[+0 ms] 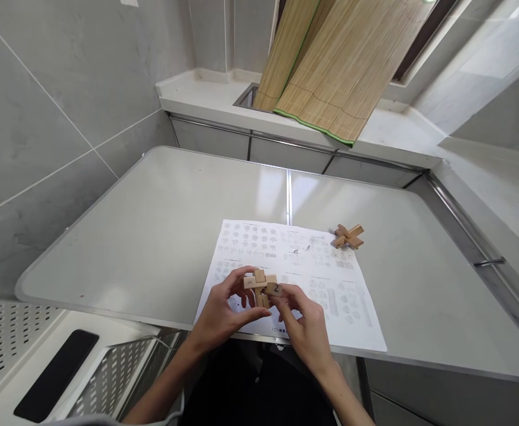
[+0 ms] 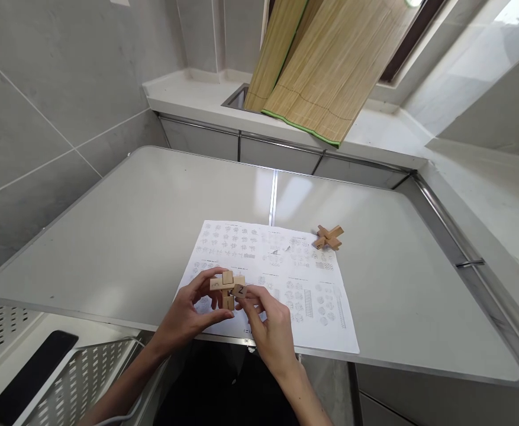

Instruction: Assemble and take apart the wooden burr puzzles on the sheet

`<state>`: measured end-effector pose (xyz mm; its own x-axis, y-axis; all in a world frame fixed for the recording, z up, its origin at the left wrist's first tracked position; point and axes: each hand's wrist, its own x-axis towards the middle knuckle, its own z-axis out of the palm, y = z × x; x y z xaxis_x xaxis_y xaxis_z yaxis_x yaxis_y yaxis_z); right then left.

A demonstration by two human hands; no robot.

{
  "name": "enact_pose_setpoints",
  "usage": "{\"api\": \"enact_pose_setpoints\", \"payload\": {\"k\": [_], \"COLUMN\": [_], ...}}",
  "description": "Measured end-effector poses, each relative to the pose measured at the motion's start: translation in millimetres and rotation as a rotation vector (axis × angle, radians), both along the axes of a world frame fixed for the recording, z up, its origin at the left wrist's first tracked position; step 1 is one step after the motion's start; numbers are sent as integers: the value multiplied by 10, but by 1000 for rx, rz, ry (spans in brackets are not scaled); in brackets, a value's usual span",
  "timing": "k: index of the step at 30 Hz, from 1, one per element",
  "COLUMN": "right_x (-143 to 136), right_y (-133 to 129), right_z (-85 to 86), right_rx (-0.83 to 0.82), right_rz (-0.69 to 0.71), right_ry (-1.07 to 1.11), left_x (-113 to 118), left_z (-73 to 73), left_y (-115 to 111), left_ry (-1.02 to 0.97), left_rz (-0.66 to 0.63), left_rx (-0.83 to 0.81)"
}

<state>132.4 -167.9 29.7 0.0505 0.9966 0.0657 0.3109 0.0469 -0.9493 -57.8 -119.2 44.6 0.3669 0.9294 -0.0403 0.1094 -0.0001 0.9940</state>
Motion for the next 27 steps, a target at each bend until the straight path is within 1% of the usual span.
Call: {"api": "enact_pose_setpoints", "payload": {"k": [5, 8, 11, 14, 16, 18, 23, 25, 27], "right_x": [-20, -5, 50, 124, 164, 185, 154, 129, 113], "right_y": [-21, 1, 39, 79, 103, 123, 148, 142, 124], "right_z": [51, 80, 88, 88, 90, 91, 81, 84, 102], "right_rx": [-150, -237, -363, -452, -466, -467, -476, -472, -488], "right_rz": [-4, 0, 81, 238, 337, 375, 401, 394, 342], "right_ry": [136, 275, 448, 569, 612, 647, 782, 789, 750], "left_x": [8, 0, -16, -36, -48, -55, -57, -56, -55], "left_z": [-11, -11, -21, -45, -58, -61, -46, -46, -47], "left_y": [12, 15, 4, -12, -18, -14, 26, 37, 41], "left_ry": [74, 129, 150, 145, 137, 135, 198, 194, 180], "left_rz": [2, -8, -37, -62, -63, -62, -106, -109, -108], "left_rx": [99, 171, 208, 227, 245, 277, 383, 402, 396]}}
